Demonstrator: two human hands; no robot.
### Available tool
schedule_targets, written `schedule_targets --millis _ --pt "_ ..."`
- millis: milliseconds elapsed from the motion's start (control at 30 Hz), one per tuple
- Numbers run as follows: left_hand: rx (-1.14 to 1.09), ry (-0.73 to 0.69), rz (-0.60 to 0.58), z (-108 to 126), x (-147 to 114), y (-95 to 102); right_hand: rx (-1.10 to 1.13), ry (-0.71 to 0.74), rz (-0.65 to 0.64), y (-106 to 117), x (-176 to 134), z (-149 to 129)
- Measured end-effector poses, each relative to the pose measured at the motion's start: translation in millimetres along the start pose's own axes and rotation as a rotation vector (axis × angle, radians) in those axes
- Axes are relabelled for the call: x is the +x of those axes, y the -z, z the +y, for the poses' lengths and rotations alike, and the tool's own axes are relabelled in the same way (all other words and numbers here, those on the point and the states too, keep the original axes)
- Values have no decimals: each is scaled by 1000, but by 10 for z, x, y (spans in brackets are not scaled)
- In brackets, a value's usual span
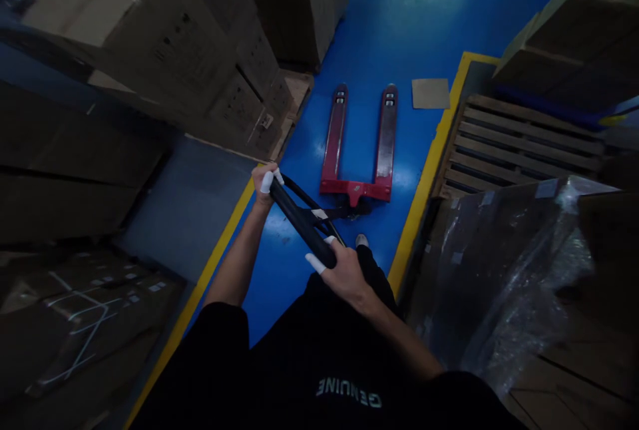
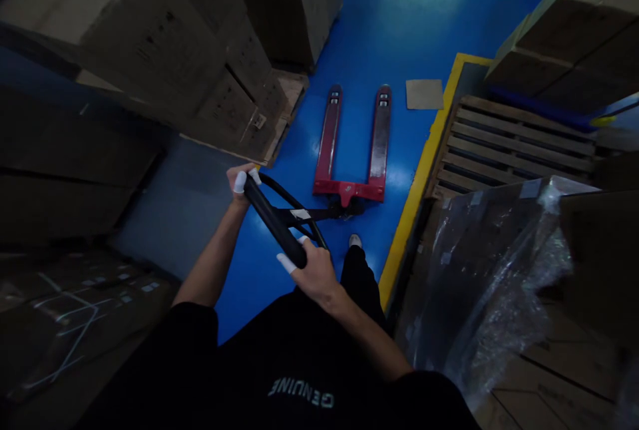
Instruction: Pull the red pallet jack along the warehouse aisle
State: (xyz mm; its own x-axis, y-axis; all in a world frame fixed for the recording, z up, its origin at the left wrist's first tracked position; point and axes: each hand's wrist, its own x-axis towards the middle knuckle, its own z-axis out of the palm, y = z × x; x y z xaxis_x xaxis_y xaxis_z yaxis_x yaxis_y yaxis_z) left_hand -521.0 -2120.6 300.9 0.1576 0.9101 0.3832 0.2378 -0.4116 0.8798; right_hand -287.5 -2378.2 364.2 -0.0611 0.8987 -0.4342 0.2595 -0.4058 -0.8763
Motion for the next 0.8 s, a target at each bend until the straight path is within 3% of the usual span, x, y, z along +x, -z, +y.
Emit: schedule_targets --millis 100,233,267,333,433,500,667,800 --pt "84 41 45 202 -462 38 -206 127 179 320 -139 252" --pt "206 94 48 793 -1327 -173 -397 389 463 1089 -121 718" --pt "209 126 -2 970 -1566 -251 -400 456 493 1307 -79 815" --pt "158 260 -217 1310 -2010 -433 -341 508 516 1730 15 963" --pt "9 455 -567 1729 -2486 -812 -325 441 528 2283 103 1093" --pt "-76 502 -666 1944 -2684 -1143 -330 383 523 2584 103 1158" --pt "-168 496 -641 2348 -3164 -1992 -305 352 433 3158 -119 1422" --pt "-208 479 -634 2586 -3637 -2440 -349 396 436 3457 -499 1712"
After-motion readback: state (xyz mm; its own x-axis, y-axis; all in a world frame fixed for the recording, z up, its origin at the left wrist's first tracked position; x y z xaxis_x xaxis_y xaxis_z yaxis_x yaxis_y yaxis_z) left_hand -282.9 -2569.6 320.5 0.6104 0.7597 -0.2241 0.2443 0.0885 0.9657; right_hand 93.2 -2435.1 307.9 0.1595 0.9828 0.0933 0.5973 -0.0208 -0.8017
